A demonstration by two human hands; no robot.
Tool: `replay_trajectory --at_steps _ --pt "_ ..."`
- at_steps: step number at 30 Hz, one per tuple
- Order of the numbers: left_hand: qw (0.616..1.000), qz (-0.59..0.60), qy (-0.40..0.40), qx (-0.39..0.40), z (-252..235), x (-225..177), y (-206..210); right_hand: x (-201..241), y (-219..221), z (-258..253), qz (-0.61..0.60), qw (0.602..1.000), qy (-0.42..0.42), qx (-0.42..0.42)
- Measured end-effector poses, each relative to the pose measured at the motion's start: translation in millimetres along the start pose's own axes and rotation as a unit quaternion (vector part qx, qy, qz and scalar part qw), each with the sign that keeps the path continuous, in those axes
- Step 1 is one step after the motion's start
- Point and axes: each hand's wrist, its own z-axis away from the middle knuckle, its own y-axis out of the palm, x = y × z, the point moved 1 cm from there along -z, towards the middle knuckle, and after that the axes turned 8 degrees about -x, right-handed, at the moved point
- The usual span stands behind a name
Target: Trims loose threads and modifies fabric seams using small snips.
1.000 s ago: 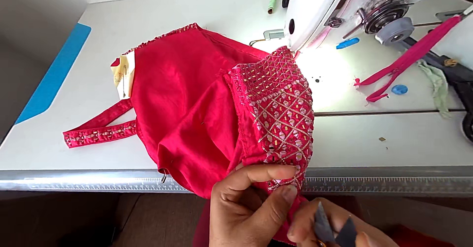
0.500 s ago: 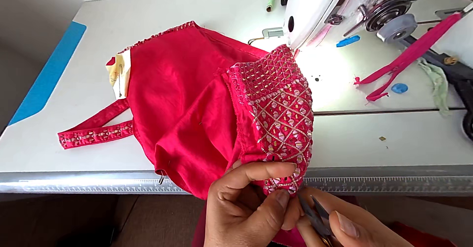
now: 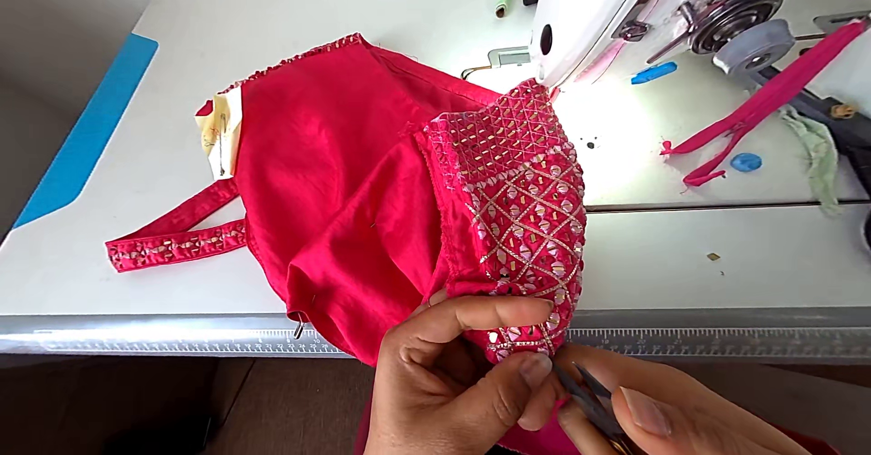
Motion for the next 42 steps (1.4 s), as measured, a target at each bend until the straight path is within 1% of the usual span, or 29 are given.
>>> replay_trajectory --at_steps 4,8,13,19,25,29,31,33,35,37,39,40,42 --pt "1.000 -0.017 0.005 0.007 -1.4 -2.6 -2.9 -0.6 -0.1 -0.7 0.012 1.000 -0.020 -0.005" --pt "1.000 -0.017 0.011 0.015 -1.9 -3.5 -3.3 -1.1 0.5 -1.1 0.007 1.000 -0.021 -0.006" --pt "0.995 -0.087 0.031 0.029 -2.3 -6.0 -4.3 -1.4 0.8 -2.8 -0.019 1.000 -0.021 -0.006" --pt "0.992 -0.117 0.029 0.042 -3.6 -6.5 -3.9 -5.1 5.4 -4.6 -0.029 0.998 -0.029 -0.046" --pt "0.994 -0.108 0.022 0.023 -3.2 -6.9 -2.5 -6.3 8.9 -6.2 -0.004 0.996 -0.054 -0.065" --pt "0.998 -0.067 0.006 0.004 -2.1 -7.8 0.4 -9.1 7.1 -5.1 0.000 0.997 -0.074 -0.034" --pt "0.998 -0.056 0.010 -0.011 -2.1 -7.0 2.2 -12.1 5.4 -3.2 0.039 0.992 -0.116 -0.020" --pt "0.996 -0.066 0.032 -0.042 -2.2 -3.7 6.2 -14.1 5.5 -0.5 0.114 0.975 -0.185 -0.053" --pt "0.991 -0.084 0.061 -0.080 -2.7 1.3 11.6 -15.0 9.0 2.0 0.190 0.942 -0.244 -0.133" --pt "0.989 -0.087 0.072 -0.096 -3.3 3.8 14.2 -15.4 13.7 2.7 0.273 0.889 -0.296 -0.219" --pt "0.990 -0.078 0.066 -0.095 -3.3 4.4 14.0 -17.2 15.9 0.8 0.336 0.833 -0.337 -0.281" --pt "0.991 -0.077 0.061 -0.095 -3.2 4.3 13.8 -18.6 15.9 -0.8 0.358 0.811 -0.353 -0.298" --pt "0.991 -0.074 0.054 -0.093 -2.7 3.6 13.6 -20.8 15.9 -4.1 0.390 0.779 -0.375 -0.316"
